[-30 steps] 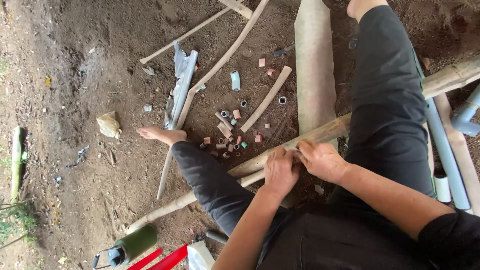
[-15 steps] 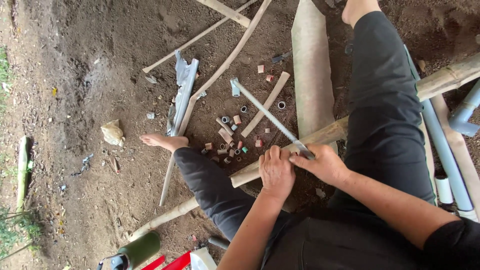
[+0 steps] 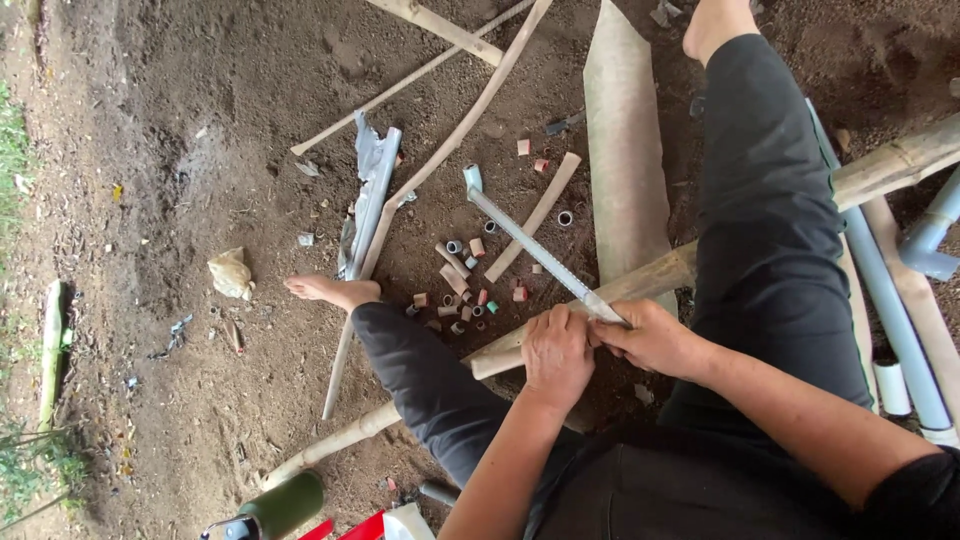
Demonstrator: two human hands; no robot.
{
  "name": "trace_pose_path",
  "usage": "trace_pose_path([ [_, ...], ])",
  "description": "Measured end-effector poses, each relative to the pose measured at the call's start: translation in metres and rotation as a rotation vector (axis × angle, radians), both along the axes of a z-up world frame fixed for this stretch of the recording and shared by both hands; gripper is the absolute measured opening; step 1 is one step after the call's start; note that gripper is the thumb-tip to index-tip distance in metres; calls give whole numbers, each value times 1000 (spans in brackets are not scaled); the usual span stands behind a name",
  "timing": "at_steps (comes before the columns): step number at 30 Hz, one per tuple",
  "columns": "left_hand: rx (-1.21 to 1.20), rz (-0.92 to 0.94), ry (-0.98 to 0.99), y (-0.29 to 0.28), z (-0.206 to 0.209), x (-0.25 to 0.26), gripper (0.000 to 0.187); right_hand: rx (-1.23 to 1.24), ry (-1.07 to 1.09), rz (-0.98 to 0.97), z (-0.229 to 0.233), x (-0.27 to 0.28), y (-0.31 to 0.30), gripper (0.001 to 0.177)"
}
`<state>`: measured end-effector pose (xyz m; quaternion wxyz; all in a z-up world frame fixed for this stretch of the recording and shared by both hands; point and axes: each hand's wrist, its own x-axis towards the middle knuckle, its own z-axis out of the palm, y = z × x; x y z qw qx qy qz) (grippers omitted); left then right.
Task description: A person uses a handheld saw blade to cut through a bamboo pole while sitting on the ground.
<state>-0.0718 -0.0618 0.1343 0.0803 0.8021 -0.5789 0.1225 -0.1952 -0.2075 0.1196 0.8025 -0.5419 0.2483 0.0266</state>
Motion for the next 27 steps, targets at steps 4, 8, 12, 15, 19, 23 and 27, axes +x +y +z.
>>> trace_pose_path([
  [4, -6, -57, 242, -4, 14, -1, 12, 173, -124, -84, -3, -5, 2, 25],
  [8, 48, -91, 334, -3, 17, 3, 22, 173, -195, -118, -3, -10, 2, 31],
  [12, 103, -161, 332, -5, 23, 13, 20, 189, -249, -153, -14, -19, 11, 30],
  [15, 135, -224, 334, -4, 33, 16, 13, 213, -278, -188, -22, -28, 18, 31],
  [19, 114, -125, 544, 8, 22, 29, 6, 194, -244, -228, -10, -42, 9, 29],
  [23, 162, 271, 841, 15, -3, 45, 32, -61, 3, -278, -23, -36, -16, 13],
  [27, 400, 535, 1122, 19, -38, 61, 51, -90, 195, -276, -57, -34, -8, 26],
])
